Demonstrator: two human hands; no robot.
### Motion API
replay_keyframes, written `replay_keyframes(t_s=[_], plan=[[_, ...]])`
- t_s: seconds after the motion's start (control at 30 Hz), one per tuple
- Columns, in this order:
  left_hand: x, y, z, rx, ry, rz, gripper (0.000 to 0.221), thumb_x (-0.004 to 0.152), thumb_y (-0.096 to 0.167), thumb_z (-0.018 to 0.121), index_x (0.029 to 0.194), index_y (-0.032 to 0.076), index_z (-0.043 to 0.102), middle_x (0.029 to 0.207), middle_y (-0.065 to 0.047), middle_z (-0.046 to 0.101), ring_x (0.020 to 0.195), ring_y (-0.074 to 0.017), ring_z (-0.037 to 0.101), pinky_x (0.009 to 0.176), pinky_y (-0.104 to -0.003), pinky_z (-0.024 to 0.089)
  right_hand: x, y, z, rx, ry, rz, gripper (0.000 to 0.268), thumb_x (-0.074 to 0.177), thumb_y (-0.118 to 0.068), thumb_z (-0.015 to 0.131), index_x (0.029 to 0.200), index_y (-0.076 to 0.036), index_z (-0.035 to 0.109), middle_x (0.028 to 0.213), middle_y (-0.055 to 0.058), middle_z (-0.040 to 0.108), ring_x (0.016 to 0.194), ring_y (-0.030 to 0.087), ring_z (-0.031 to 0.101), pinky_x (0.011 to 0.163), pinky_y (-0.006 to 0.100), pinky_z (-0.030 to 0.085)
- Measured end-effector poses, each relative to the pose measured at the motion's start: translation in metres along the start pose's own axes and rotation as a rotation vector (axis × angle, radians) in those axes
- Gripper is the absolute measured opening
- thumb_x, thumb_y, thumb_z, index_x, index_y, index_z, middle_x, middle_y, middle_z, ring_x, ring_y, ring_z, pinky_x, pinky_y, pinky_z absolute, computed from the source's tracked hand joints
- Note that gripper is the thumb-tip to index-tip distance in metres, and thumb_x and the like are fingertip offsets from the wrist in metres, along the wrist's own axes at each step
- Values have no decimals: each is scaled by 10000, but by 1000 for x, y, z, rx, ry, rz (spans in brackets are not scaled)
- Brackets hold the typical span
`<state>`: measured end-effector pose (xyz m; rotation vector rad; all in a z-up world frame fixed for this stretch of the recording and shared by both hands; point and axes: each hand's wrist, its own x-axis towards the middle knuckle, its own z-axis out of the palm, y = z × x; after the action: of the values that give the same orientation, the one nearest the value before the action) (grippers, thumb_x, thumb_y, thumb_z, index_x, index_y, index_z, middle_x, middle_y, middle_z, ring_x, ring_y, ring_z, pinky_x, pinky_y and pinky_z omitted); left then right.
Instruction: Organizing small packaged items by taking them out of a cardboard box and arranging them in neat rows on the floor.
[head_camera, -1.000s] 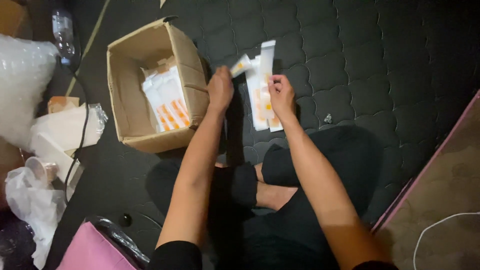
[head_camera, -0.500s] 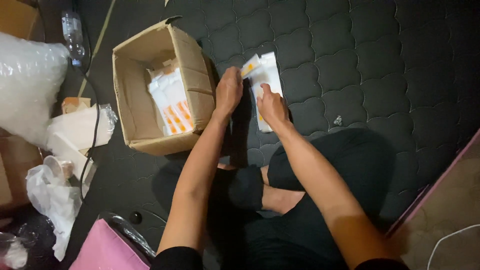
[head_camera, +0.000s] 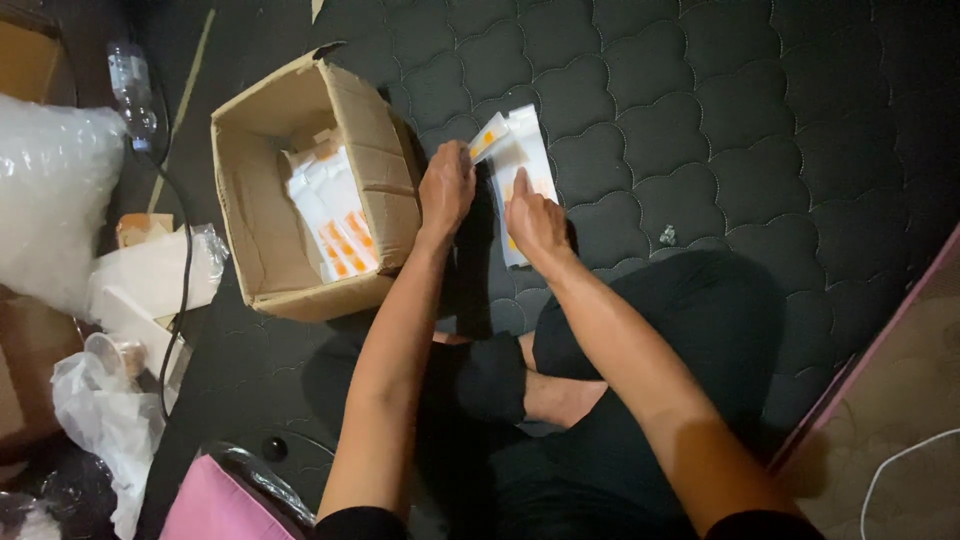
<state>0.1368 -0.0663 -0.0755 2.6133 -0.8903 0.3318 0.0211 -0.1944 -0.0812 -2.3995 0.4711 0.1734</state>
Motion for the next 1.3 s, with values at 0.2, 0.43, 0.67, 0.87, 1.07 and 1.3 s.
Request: replay_keyframes(t_s=[0.2,0.43,0.67,0.87,1.07,1.3], plan=[[0,-7,9,132,-29,43,121,964,243,652,1014,169,570,833,-9,568,749,-268,652,603,-415,548,-11,-10,-18,-165,74,-61,642,971,-267,598,1462,103,413,861,280,746,744,419,759,692,550,598],[-6,-25,42,344,-85,115,102,948,288,499,988,212,554,904,15,583,819,-250,628,636,-415,460,-1,5,1,-192,66,-63,672,957,-401,578,1465,22,460,795,231,733,737,427,750,652,555,578],[14,16,-77,111,-88,257,403,901,358,639,1255,166,613,1077,-48,592,992,-301,620,708,-448,531,-18,-19,-27,-113,178,-95,492,959,-427,608,1390,-201,533,774,183,740,792,437,751,687,562,567],[3,-26,-240,-375,206,13,224,935,85,706,1153,60,661,1029,-66,684,854,-222,662,779,-326,532,-53,-59,-50,85,489,-447,266,925,-152,771,1169,-100,678,579,-3,534,468,228,523,480,367,409],[-30,-153,-229,-317,223,-230,119,917,65,665,1031,41,692,885,-84,712,704,-237,655,628,-364,514,-79,-158,-62,253,380,-642,178,910,-12,758,1081,-6,711,730,41,617,571,160,536,539,288,425],[-41,-176,-187,-427,415,-527,362,876,-3,441,1191,92,593,1085,-95,744,946,-271,726,806,-395,554,-31,-296,-25,38,222,-855,132,911,-72,683,1042,-53,674,947,84,692,733,288,644,641,395,496]])
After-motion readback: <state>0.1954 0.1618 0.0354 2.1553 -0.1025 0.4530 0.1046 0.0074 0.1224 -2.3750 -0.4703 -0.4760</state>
